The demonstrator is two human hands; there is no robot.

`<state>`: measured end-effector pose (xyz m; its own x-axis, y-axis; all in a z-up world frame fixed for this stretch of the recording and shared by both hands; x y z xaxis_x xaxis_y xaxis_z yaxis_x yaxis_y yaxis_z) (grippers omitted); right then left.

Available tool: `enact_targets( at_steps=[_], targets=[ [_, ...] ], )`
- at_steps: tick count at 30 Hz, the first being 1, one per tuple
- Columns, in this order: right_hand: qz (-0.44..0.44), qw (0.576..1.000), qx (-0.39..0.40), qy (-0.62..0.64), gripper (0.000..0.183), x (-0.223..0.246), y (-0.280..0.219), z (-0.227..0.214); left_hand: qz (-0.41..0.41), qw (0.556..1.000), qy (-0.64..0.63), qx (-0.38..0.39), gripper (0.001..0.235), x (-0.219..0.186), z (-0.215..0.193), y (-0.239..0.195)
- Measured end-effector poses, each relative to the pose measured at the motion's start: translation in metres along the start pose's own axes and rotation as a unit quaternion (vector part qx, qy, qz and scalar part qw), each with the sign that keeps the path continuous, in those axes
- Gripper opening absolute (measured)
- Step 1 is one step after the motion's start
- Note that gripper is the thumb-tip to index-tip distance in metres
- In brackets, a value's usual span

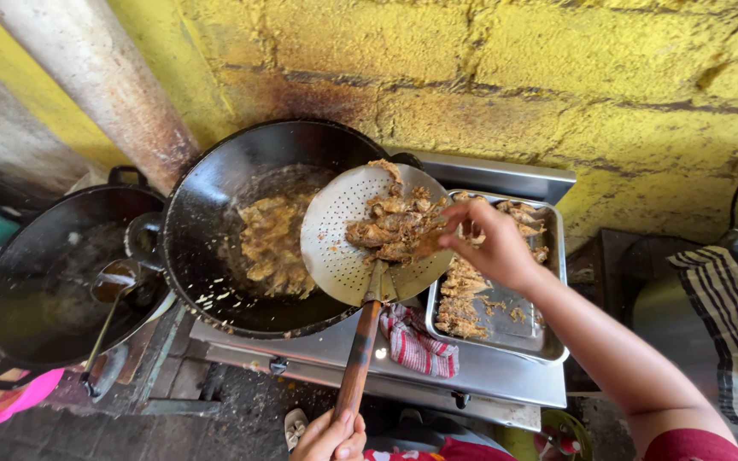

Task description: The person fries small fish in a wok, stirs them with a spatula, and transfers the cooked fish to a metal tray using a slotted spoon. The person also adjusts the stove knob and arranges the fried fish on the tray.

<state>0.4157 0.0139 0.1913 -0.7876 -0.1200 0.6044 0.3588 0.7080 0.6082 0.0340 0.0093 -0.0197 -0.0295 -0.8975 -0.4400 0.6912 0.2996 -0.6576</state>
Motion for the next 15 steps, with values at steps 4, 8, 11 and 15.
enact_targets(
  at_steps=[4,8,11,15],
  targets=[
    [0.045,0.997,-0.063,-0.002,0.039,-0.018,0.016,-0.046,0.032,0.998,0.045,0.029,0.03,0.014,-0.039,0.027],
    [0.128,0.984,-0.044,-0.119,0.04,-0.062,0.021,-0.081,0.103,0.988,0.111,-0.031,0.03,0.034,-0.094,0.063],
    [0.108,0.969,0.066,-0.211,0.034,-0.109,0.02,-0.079,0.136,0.973,0.154,-0.104,0.031,0.046,-0.13,0.089],
    [0.066,0.933,0.195,-0.296,0.016,-0.175,0.001,-0.058,0.131,0.966,0.169,-0.142,0.031,0.052,-0.154,0.105]
  ],
)
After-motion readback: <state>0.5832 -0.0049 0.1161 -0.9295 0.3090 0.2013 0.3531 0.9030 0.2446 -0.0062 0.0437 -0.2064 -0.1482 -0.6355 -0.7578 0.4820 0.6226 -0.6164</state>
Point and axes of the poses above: each hand's wrist, its own y-axis towards the middle knuckle, its own z-axis out of the palm, x = y × z, the point moved 3 cm from there along y, towards the middle knuckle, and after that the axes turned 15 degrees about -x, right-handed, at the moved point
